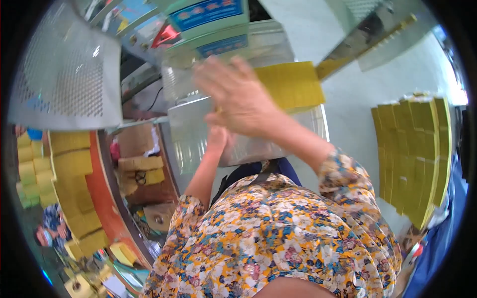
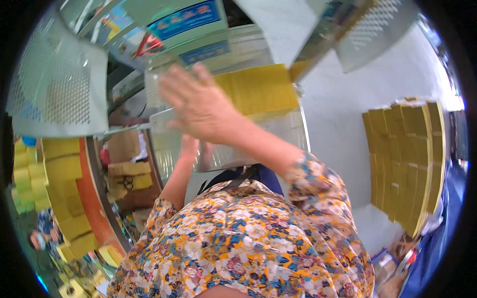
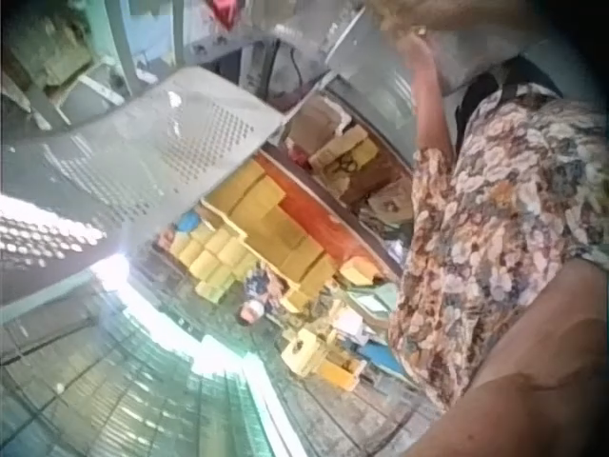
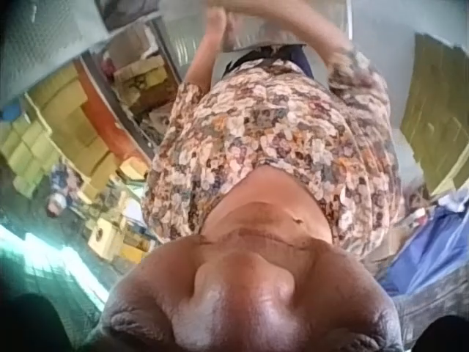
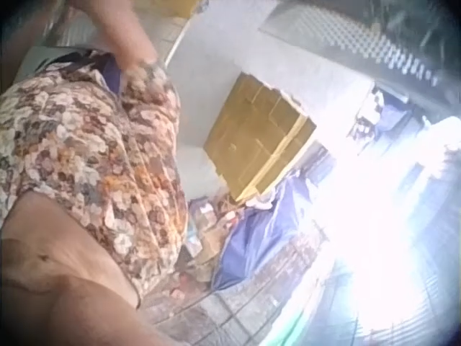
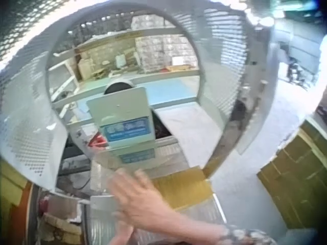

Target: Weigh stacks of yellow paper blocks, insert separators, and use a machine to apply bundling bands.

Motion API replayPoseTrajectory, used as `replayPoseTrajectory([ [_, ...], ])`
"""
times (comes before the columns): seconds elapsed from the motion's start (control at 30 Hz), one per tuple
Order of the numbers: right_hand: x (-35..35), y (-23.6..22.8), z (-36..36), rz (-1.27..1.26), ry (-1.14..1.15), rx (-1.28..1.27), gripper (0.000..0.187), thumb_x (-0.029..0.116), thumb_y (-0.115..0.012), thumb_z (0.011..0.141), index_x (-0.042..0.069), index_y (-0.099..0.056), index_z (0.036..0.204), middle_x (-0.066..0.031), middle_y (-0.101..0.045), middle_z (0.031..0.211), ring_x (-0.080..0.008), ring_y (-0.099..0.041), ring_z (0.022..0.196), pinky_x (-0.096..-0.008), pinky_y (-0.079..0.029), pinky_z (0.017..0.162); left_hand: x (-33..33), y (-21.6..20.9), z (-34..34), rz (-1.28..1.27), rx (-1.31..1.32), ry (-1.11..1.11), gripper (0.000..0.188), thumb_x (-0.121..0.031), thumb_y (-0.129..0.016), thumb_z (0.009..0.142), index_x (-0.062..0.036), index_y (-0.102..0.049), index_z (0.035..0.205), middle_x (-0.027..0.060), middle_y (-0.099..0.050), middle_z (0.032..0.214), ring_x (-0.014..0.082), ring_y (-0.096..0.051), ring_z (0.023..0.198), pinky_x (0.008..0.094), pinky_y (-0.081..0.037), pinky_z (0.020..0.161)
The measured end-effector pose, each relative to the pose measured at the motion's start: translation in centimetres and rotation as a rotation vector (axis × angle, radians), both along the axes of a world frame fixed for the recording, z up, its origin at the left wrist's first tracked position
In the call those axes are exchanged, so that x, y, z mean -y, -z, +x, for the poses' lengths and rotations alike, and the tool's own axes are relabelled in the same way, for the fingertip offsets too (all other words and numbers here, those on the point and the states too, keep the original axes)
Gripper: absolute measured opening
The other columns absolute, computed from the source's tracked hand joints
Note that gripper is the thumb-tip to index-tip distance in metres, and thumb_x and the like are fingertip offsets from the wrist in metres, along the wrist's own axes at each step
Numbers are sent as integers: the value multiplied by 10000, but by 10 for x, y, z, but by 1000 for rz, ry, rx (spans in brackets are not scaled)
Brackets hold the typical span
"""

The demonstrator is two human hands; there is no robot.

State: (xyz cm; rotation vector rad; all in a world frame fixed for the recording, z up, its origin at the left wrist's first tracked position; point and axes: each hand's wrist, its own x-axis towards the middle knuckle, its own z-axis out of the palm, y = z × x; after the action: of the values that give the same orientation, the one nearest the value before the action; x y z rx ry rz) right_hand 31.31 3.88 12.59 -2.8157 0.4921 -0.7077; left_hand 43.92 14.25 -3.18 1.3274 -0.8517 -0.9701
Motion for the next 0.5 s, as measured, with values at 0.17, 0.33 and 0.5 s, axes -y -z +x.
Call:
replayPoseTrajectory([
  [0.17, -2, 27, -5, 160, -30, -68, 590, 317, -635, 867, 53, -485, 1372, -108, -431, 1471, -273, -308, 1423, -507, -200, 1166, -1, -7, -19, -68, -98, -71, 469, -295, -379, 1050, -7, -397, 1420, 132, -521, 1348, 218, -519, 1219, 331, -439, 1007],
  [0.33, -3, 6, -104, 279, 211, 676, 384, -90, -572, 768, 31, -630, 1128, -162, -633, 1196, -305, -596, 1137, -389, -472, 971, -6, -6, -5, -8, -23, -106, 466, -282, -356, 1048, -8, -406, 1422, 117, -509, 1363, 208, -506, 1231, 333, -432, 1013],
  [0.5, 18, 105, -197, 909, 661, 802, 361, 4, -607, 839, 21, -585, 1199, -121, -628, 1150, -227, -589, 1088, -355, -462, 952, 0, 2, -9, -34, 434, -71, 476, -287, -344, 1044, -12, -401, 1428, 102, -488, 1384, 203, -478, 1262, 329, -393, 1049],
])
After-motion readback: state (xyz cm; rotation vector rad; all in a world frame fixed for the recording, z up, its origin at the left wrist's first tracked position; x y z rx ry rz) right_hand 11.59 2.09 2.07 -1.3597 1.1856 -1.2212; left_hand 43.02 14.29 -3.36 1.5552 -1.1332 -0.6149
